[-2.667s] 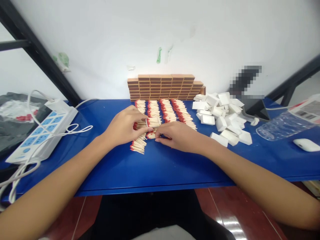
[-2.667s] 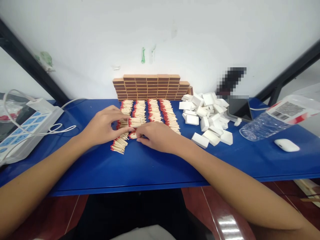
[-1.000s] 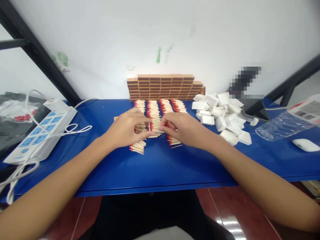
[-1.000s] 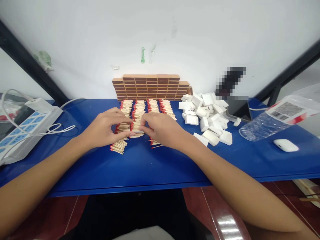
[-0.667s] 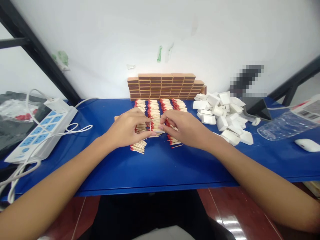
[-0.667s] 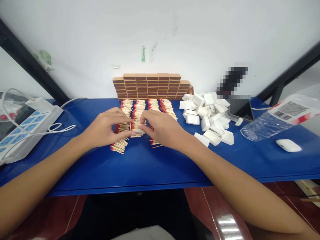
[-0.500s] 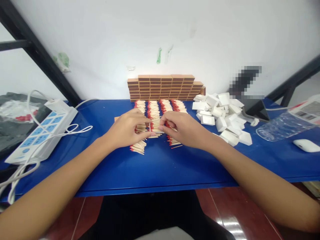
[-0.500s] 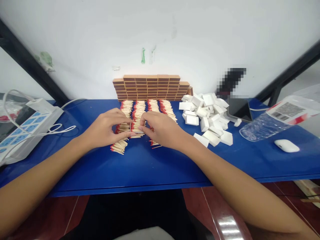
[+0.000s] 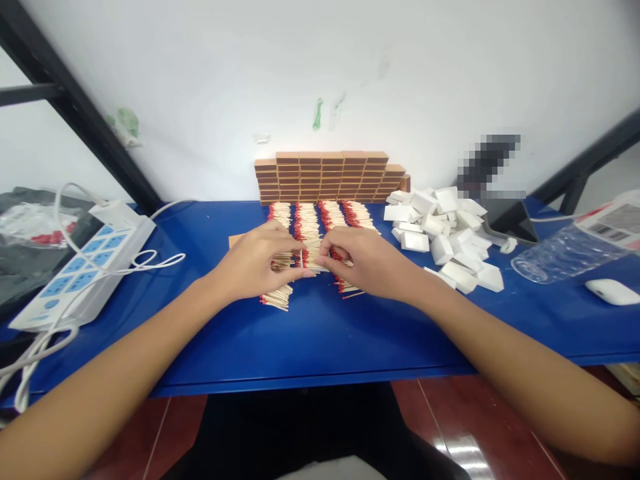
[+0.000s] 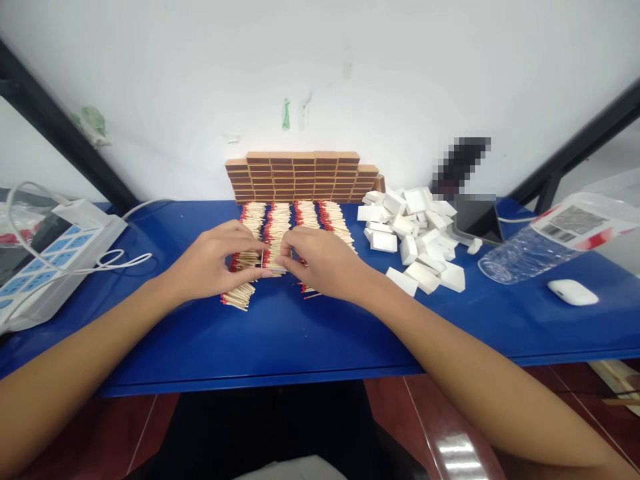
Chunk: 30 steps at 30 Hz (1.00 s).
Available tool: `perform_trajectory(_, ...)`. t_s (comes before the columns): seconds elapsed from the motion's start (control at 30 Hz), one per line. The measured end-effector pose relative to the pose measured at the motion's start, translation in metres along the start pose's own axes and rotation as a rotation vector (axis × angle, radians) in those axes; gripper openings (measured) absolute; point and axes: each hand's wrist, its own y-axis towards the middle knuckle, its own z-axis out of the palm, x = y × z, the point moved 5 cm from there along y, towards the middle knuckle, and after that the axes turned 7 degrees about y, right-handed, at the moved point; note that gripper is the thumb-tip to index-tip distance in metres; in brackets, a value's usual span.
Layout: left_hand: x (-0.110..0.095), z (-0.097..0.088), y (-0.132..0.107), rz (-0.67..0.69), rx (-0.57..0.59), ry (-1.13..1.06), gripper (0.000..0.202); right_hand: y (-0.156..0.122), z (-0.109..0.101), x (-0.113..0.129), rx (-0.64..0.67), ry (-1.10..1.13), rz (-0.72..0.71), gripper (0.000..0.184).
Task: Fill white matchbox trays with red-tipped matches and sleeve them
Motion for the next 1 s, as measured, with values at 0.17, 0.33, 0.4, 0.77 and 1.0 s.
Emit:
perform_trajectory(0.17, -0.001, 0.0, 0.001, 0.001, 0.019, -0.001, 0.038, 0.0, 0.0, 0.001, 0.001, 0.007, 0.005, 0.013)
perform_trajectory(0.33, 0.0, 0.0, 0.0, -0.008, 0.011, -0.01, 0.039, 0.001, -0.002, 0.002, -0.012, 0.029, 0.009, 0.013)
perform_trajectory(0.4, -0.001, 0.0, 0.001, -0.003, 0.008, -0.015, 0.039, 0.0, -0.003, 0.002, -0.021, 0.045, 0.02, 0.01)
perform_trajectory(0.77, 0.007, -0.002, -0.001, -0.036, -0.046, 0.023, 0.04, 0.005, -0.028, -0.021, -0.123, -0.046, 0.052, 0.018)
perform_trajectory(1.0, 0.023, -0.008, -0.004, -0.107, -0.136, 0.155, 0.04, -0.005, -0.092, -0.1, -0.347, -0.501, 0.341, 0.014)
